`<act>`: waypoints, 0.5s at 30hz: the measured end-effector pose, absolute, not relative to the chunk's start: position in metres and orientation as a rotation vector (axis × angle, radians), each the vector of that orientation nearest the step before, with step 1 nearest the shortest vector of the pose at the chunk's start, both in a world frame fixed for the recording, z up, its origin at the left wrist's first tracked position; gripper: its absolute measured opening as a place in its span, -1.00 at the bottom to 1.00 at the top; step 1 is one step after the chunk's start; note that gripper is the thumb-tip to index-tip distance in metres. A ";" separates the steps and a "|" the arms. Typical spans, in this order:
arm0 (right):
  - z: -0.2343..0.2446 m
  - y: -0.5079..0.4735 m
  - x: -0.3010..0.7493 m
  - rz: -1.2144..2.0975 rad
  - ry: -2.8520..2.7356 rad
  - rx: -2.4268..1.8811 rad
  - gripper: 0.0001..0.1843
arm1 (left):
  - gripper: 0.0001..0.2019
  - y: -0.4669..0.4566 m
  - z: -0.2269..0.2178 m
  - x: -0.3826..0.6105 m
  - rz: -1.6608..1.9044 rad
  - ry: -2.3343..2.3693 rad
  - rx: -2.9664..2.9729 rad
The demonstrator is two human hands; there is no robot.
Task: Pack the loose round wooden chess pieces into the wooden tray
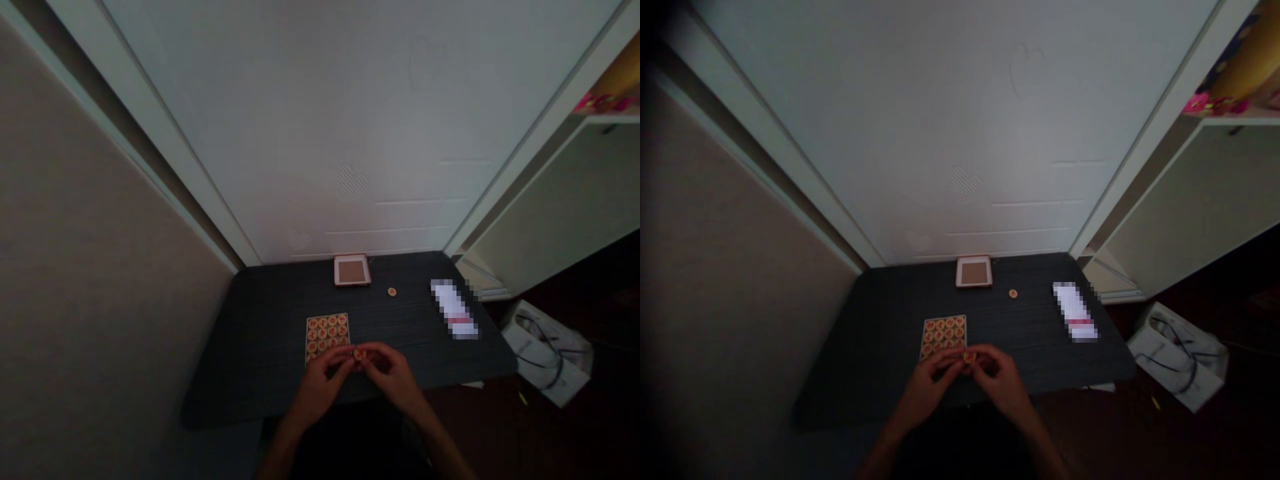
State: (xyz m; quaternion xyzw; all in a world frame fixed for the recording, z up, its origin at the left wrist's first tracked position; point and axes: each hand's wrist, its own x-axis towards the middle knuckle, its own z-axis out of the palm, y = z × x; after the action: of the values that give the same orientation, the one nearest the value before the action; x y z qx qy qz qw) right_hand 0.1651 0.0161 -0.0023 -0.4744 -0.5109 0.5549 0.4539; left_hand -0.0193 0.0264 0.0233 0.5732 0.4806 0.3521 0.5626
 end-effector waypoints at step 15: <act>-0.016 0.024 0.149 1.398 -1.212 -1.222 -0.66 | -0.75 0.029 0.012 -0.066 0.973 1.309 1.295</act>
State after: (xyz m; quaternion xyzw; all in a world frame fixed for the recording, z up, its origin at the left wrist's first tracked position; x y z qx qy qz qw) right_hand 0.1487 0.0237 -0.0160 -0.4935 -0.4891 0.5643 0.4459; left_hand -0.0661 0.0292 0.0124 0.5365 0.5427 0.4031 0.5052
